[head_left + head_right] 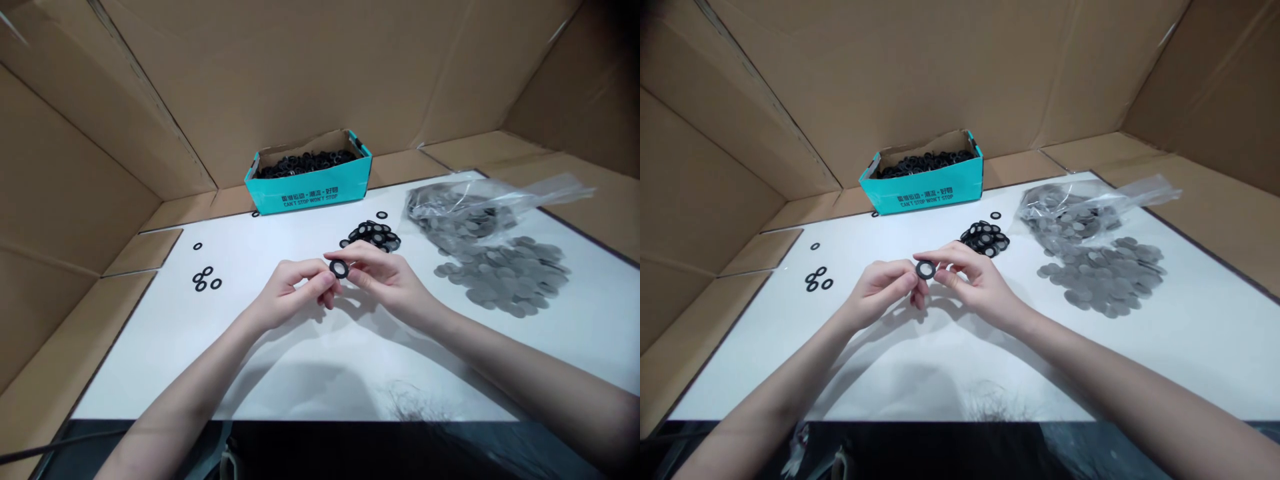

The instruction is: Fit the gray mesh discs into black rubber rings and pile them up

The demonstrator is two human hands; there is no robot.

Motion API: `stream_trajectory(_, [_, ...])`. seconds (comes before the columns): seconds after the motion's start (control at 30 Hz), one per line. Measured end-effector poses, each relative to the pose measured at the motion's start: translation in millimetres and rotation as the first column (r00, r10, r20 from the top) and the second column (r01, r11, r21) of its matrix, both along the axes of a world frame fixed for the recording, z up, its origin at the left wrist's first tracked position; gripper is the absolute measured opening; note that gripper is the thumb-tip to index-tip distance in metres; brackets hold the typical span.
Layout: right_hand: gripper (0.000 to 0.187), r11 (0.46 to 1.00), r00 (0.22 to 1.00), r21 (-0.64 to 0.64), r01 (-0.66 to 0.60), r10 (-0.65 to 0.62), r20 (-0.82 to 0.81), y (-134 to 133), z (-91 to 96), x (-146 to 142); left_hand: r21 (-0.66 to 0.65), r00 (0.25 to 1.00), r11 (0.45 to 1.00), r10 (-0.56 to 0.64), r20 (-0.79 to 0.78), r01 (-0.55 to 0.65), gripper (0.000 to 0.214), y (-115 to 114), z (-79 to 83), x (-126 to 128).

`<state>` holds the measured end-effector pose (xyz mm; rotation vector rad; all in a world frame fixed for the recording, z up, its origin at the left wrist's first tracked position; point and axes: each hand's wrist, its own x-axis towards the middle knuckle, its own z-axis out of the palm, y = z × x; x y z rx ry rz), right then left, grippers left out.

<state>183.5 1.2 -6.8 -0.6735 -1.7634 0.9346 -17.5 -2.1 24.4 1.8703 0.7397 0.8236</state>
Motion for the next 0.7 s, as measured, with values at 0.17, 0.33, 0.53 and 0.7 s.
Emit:
stream_trajectory(0.17, [0.028, 0.997, 0.999, -0.068, -0.048, 0.047, -0.013, 0.5, 0.0, -0.1, 0.034, 1.0, 0.999, -0.017, -0.009, 0.017, 0.036, -0.4, -0.4, 0.6])
stream_trajectory(0.33, [0.025, 0.997, 0.997, -0.045, -0.065, 0.064, -0.032, 0.8, -1.9, -0.7, 0.045, 1.0, 0.998, -0.031, -0.002, 0.031, 0.036, -0.1, -1.6, 0.9])
stream_trajectory(0.53, [0.026, 0.981, 0.99, 0.16, 0.113, -0.124, 0.063, -1.8, -2.2, -1.4, 0.135, 0.984, 0.978, 0.166, -0.067, -0.156, 0.036, -0.9, -0.6, 4.6])
stream_trajectory(0.7, [0.01, 0.948, 0.975, 0.282, 0.148, -0.188, 0.122, -2.8, 2.9, 0.1, 0.213, 0.966, 0.959, 0.218, -0.137, -0.187, 0.03, -0.9, -0.2, 7.6])
